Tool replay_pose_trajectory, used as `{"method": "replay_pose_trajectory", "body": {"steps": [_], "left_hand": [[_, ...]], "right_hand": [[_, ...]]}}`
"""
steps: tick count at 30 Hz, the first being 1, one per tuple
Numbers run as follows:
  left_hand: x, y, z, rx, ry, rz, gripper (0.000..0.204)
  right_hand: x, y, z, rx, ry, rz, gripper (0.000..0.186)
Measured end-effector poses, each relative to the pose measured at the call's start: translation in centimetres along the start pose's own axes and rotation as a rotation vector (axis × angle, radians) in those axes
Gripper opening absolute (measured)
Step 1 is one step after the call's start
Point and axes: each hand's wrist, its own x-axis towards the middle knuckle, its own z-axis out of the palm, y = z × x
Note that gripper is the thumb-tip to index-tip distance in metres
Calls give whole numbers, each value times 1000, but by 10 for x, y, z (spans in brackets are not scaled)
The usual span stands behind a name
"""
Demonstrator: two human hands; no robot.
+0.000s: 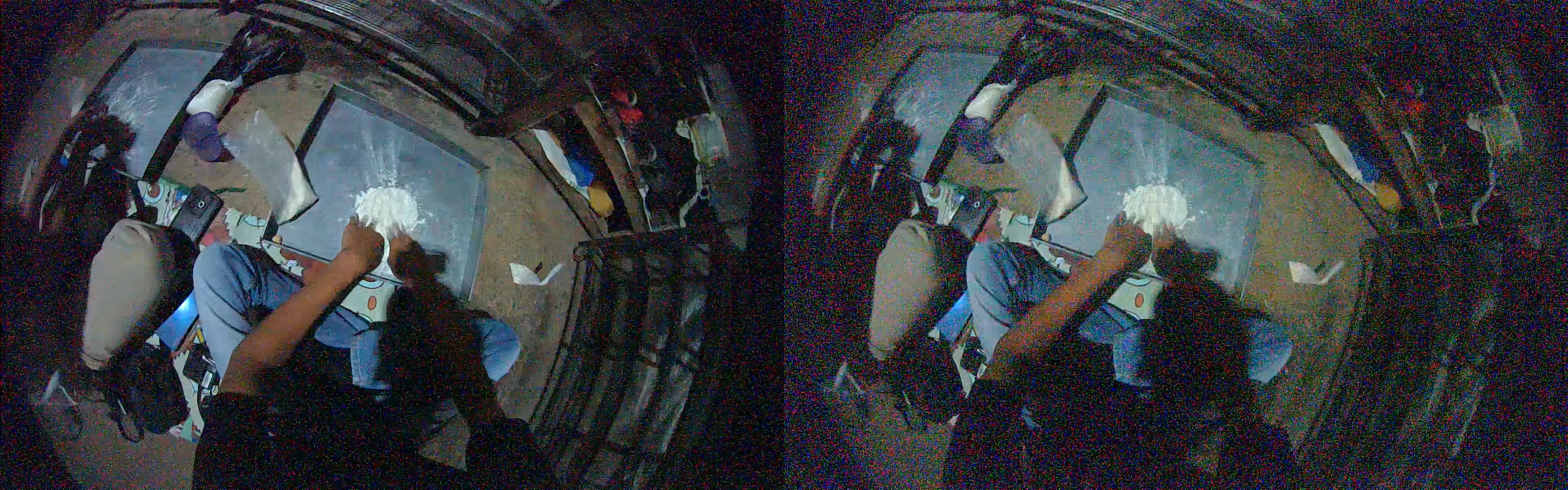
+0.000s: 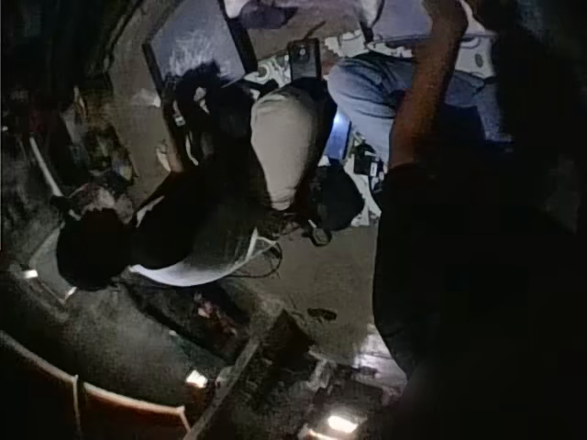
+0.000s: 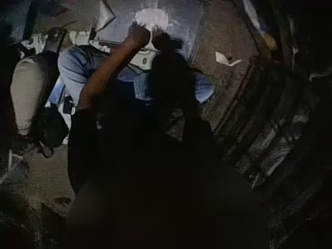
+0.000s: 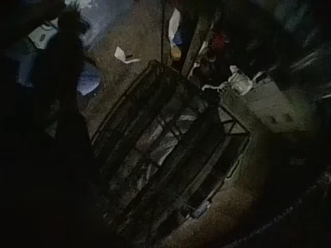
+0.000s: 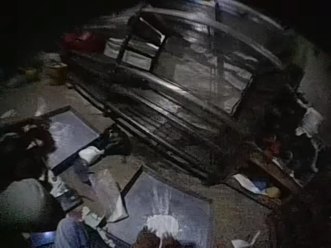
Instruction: The person kneads a piece of dough by hand on a metal tray, turning and pressing it repeatedly, and occasionally sprinkling flour from a cup.
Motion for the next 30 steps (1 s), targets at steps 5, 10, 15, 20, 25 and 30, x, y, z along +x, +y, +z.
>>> {"method": "replay_pose_trajectory", "body": {"steps": [5,10,15,20,25,30], "left_hand": [[-2,-9,0,-86,70,0,20],[-9,12,-7,-195,187,-58,24],[-4,9,14,48,174,-15,34],[-4,6,6,71,102,13,30],[-4,-3,1,29,87,25,24],[2,-11,-11,-214,300,-19,22]], "right_hand": [[-19,-14,-4,35,-106,78,27],[-16,-14,-12,41,-154,93,23],[7,-12,-9,75,-267,55,20],[24,-17,-81,203,-154,201,23],[40,-24,-87,124,-238,168,18],[39,-21,-79,174,-96,49,15]]}}
